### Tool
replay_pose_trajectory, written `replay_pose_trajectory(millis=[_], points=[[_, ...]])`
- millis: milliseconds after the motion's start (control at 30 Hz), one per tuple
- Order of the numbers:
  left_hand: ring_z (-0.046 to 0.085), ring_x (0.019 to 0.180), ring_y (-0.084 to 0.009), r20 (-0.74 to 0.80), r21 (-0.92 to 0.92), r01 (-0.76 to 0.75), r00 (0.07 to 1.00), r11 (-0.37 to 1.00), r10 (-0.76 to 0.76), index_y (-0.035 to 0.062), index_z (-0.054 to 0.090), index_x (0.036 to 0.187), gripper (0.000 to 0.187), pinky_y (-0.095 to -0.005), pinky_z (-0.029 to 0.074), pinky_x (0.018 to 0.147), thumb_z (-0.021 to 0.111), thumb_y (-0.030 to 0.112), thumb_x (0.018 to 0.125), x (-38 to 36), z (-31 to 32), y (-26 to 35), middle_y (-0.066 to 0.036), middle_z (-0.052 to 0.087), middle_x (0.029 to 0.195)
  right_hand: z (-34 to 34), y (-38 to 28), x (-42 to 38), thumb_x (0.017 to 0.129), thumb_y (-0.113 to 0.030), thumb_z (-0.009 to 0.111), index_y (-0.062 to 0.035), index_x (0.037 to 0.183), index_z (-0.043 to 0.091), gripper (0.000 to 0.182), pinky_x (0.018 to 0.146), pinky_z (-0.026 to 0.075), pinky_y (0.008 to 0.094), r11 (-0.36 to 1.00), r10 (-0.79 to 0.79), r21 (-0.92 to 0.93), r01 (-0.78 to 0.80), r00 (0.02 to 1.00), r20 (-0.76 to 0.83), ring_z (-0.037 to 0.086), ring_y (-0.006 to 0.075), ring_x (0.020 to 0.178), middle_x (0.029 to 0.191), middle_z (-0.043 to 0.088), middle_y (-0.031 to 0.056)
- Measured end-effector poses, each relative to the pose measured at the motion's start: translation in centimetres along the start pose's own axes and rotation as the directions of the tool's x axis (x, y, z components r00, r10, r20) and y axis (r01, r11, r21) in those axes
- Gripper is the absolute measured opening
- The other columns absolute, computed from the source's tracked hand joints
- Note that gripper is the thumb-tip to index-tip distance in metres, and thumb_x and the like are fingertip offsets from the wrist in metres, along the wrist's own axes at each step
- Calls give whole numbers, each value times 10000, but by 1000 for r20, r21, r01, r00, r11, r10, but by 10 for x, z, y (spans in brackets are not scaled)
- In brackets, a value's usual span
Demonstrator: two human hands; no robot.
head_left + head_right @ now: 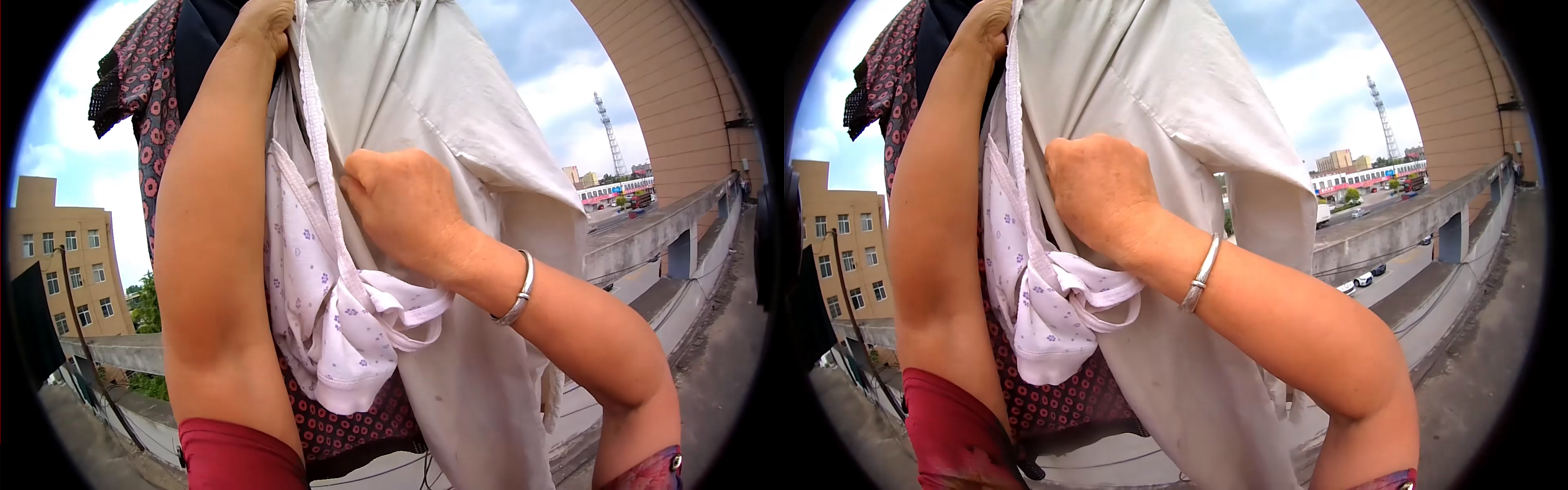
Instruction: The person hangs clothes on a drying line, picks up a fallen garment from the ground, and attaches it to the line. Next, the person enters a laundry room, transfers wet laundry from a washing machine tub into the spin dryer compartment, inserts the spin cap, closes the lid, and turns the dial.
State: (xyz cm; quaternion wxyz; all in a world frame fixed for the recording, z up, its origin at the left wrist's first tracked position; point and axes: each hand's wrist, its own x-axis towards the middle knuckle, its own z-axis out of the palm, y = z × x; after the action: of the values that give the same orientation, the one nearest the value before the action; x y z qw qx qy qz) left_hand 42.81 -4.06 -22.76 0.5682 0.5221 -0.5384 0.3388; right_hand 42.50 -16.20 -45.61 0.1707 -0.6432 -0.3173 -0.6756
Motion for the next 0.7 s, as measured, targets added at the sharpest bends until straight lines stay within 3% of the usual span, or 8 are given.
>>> replay_pose_trajectory(millis=[100, 167, 200, 300, 400, 500, 567, 700], points=[[595, 551, -189, 111, 138, 44, 992, 989, -60, -44, 602, 767, 110, -309, 523, 529, 523, 31, 779, -13, 13, 4, -132, 607, 676, -16, 10, 2, 732, -136, 551, -37, 688, 582, 113, 583, 465, 394, 999, -1, 50, -1, 999, 42, 586, 314, 646, 631, 571, 179], [597, 575, -183, -108, 292, -26, 992, 956, 60, -31, 601, 829, 133, -297, 518, 534, 534, 81, 799, -20, -2, 3, -120, 614, 716, -37, 16, -2, 737, -171, 581, -32, 718, 597, 141, 584, 461, 385, 997, -6, 74, 0, 997, 79, 589, 301, 652, 640, 572, 182], [610, 764, -196, -59, 172, -94, 993, 981, 106, 24, 607, 977, 271, -306, 504, 706, 463, -38, 755, 30, -47, -22, -114, 628, 907, -52, 22, -8, 727, -199, 616, -19, 772, 605, 186, 564, 450, 360, 982, 55, 162, -92, 975, 217, 580, 265, 621, 623, 569, 160], [592, 688, -186, -131, 271, -130, 977, 954, 170, 11, 569, 976, 227, -317, 518, 652, 485, -37, 771, 11, -62, -2, -88, 617, 858, -109, 45, -26, 683, -213, 697, 20, 909, 605, 338, 490, 398, 261, 862, 187, 255, -439, 742, 644, 512, 134, 543, 579, 540, 65], [563, 731, -181, -249, 423, -224, 903, 878, 350, 8, 566, 934, 227, -296, 472, 663, 589, 73, 719, 63, -123, -12, -82, 589, 874, -160, 91, -54, 722, -176, 671, -5, 886, 607, 246, 412, 320, 170, 578, 343, 533, -618, 777, 529, 415, 48, 456, 533, 486, -12], [569, 901, -228, -430, 662, 14, 827, 749, 364, -28, 551, 1013, 446, -284, 436, 792, 659, 257, 688, 49, -99, -8, -155, 577, 1016, -187, 130, -77, 749, -177, 651, -18, 884, 601, 215, 365, 275, 141, 415, 623, 747, -519, 761, 182, 352, 19, 392, 489, 442, -47], [543, 993, -272, -468, 879, 295, 687, 376, 555, -22, 541, 1050, 554, -310, 415, 853, 679, 355, 668, 17, -60, 3, -193, 545, 1088, -209, 141, -88, 723, -194, 679, -5, 932, 590, 296, 376, 295, 146, 412, 621, 754, -511, 763, 178, 382, 30, 413, 519, 464, -37], [530, 1014, -291, -478, 876, 318, 679, 363, 557, -13, 543, 1053, 577, -332, 404, 878, 674, 395, 666, 11, -50, -6, -195, 537, 1100, -236, 121, -97, 660, -197, 723, 3, 956, 597, 378, 487, 362, 180, 670, 396, 462, -582, 806, 441, 448, 77, 548, 639, 509, 2]])
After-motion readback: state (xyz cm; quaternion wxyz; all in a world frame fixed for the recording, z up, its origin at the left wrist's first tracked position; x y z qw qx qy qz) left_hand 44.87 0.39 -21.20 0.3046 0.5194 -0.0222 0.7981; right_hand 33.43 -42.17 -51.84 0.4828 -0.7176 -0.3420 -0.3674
